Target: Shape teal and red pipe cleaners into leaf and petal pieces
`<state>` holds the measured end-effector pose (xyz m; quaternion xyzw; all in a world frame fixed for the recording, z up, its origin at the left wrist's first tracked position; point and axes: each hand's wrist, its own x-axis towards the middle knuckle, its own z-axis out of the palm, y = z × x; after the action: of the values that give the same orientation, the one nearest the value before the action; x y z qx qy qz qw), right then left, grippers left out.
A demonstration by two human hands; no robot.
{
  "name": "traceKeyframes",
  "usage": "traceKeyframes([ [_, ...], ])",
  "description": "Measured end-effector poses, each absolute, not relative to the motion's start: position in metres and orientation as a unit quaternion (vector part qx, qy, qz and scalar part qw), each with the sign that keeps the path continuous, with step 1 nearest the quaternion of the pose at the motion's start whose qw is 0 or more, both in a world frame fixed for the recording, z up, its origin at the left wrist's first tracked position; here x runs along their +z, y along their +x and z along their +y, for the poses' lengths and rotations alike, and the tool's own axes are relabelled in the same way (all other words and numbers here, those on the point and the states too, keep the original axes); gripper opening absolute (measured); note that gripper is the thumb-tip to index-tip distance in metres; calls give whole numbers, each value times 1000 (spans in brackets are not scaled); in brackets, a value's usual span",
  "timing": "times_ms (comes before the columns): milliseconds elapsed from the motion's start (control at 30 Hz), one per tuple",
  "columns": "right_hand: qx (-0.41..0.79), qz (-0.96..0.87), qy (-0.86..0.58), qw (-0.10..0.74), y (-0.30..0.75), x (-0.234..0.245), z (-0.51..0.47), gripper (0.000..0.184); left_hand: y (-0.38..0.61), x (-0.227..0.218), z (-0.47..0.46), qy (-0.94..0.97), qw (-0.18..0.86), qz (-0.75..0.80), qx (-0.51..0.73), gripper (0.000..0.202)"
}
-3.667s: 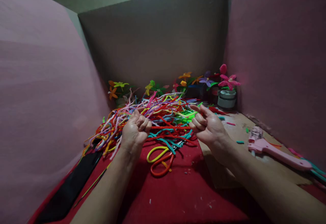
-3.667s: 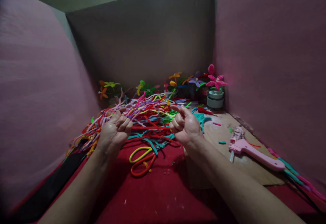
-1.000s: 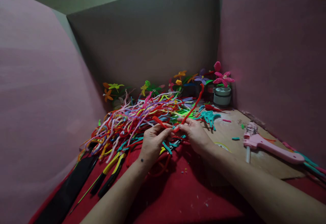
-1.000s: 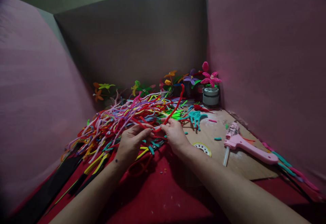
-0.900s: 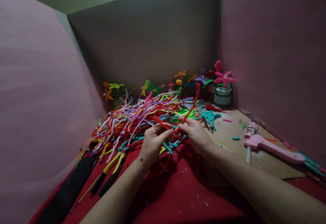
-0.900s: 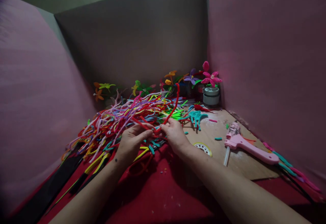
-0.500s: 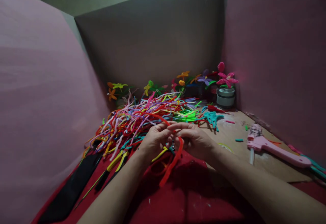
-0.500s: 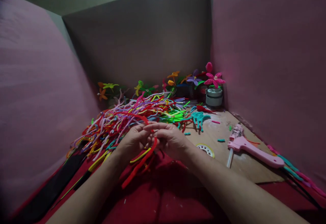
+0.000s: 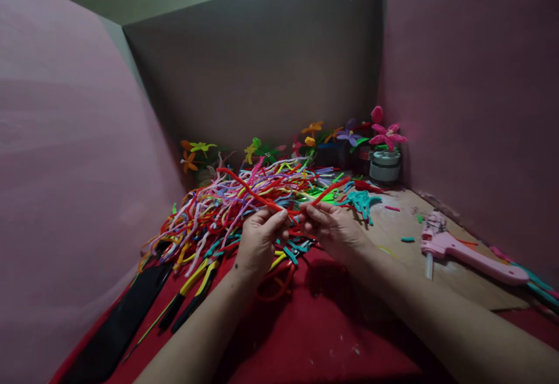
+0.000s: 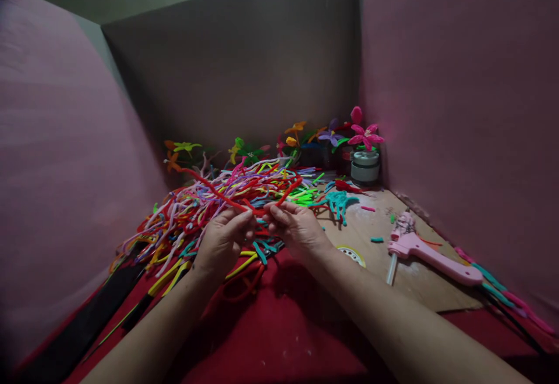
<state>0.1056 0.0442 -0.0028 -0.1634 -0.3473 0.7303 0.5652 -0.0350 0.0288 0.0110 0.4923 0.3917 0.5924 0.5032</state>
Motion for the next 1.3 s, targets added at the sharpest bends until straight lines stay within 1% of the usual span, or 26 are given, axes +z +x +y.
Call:
traceKeyframes([
  [100,688,-351,-212,598,105,-3,46,17,-34,10,26,529,466,407,581,14],
  [300,631,-454,-287,560,107,-8,47,19,-32,7,24,584,446,430,524,17],
  [400,616,-480,-314,540,106,-9,45,21,-29,6,25,582,444,438,521,18],
  [500,642,-490,-307,504,104,-7,43,23,-27,7,25,573,442,441,530,18],
  [600,674,-481,-283,483,104,-6,42,19,-26,8,24,566,443,439,538,15],
  [733,703,-469,-261,466,106,-8,45,14,-25,8,22,562,458,425,542,13],
  [1067,726,-453,-256,449,107,-16,50,15,-27,7,24,577,464,406,536,13],
  [1133,722,-458,-259,450,107,-15,50,16,-28,6,25,570,488,394,531,17],
  [1233,698,-485,-279,447,105,-13,48,16,-30,4,27,544,524,396,523,33],
  [1300,664,-517,-308,443,104,-12,46,16,-30,3,28,549,521,407,512,35],
])
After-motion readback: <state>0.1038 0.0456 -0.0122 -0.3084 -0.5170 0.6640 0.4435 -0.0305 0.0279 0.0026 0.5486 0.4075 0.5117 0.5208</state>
